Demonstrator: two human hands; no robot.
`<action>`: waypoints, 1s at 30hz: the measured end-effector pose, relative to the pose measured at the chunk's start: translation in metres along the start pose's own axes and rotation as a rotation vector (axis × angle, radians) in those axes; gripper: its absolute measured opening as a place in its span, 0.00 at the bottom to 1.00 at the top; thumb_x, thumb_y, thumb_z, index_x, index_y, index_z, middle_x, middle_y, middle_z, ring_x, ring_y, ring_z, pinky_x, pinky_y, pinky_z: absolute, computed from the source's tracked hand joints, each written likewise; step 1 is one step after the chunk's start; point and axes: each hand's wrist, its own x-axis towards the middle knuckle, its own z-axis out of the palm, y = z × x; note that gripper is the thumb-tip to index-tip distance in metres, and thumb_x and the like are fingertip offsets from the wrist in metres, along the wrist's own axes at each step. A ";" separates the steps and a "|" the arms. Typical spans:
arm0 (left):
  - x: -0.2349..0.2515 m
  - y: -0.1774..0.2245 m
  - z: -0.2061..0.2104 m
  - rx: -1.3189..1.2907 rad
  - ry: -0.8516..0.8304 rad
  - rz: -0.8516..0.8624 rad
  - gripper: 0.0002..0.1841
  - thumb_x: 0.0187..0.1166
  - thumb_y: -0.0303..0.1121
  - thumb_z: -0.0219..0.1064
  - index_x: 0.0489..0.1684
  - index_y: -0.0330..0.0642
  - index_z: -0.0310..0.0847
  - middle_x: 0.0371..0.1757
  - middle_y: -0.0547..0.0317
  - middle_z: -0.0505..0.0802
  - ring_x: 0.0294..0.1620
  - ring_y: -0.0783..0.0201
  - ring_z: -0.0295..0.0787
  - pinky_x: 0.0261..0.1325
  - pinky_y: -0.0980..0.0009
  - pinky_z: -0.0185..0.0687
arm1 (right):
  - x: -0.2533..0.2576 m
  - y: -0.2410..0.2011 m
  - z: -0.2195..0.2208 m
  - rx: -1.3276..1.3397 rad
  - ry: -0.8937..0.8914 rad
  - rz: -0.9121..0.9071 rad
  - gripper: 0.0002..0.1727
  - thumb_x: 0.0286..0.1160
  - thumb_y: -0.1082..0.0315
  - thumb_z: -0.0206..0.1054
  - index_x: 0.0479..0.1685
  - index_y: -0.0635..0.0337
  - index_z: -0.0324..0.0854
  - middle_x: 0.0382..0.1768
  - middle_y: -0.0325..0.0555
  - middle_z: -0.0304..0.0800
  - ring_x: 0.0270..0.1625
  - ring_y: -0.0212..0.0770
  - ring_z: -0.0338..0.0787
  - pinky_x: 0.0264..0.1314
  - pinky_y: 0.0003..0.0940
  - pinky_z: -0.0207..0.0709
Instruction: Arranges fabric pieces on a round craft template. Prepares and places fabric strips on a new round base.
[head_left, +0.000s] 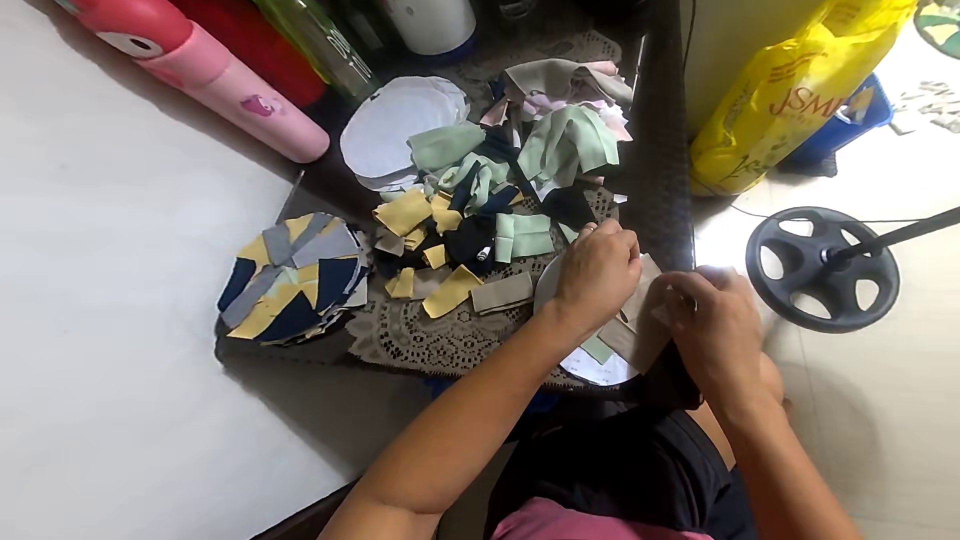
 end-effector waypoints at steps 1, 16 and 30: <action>0.000 0.000 0.000 0.003 0.012 0.001 0.05 0.77 0.30 0.71 0.36 0.38 0.90 0.42 0.48 0.90 0.50 0.47 0.87 0.51 0.52 0.82 | 0.000 0.000 0.000 -0.005 -0.001 -0.001 0.08 0.74 0.70 0.70 0.43 0.53 0.95 0.45 0.57 0.89 0.49 0.61 0.87 0.46 0.57 0.78; -0.044 0.008 0.027 0.226 -0.186 0.087 0.37 0.93 0.55 0.42 0.95 0.41 0.52 0.97 0.44 0.52 0.98 0.43 0.35 0.90 0.32 0.27 | -0.005 0.026 -0.028 0.311 0.090 0.120 0.12 0.77 0.73 0.64 0.51 0.60 0.92 0.46 0.51 0.86 0.40 0.34 0.84 0.41 0.27 0.77; -0.028 -0.031 0.009 0.075 -0.424 0.631 0.34 0.92 0.51 0.38 0.94 0.42 0.55 0.95 0.48 0.60 0.97 0.49 0.44 0.93 0.37 0.31 | -0.037 0.016 -0.014 0.132 0.115 -0.129 0.12 0.74 0.68 0.62 0.35 0.55 0.94 0.43 0.52 0.92 0.51 0.55 0.88 0.53 0.50 0.79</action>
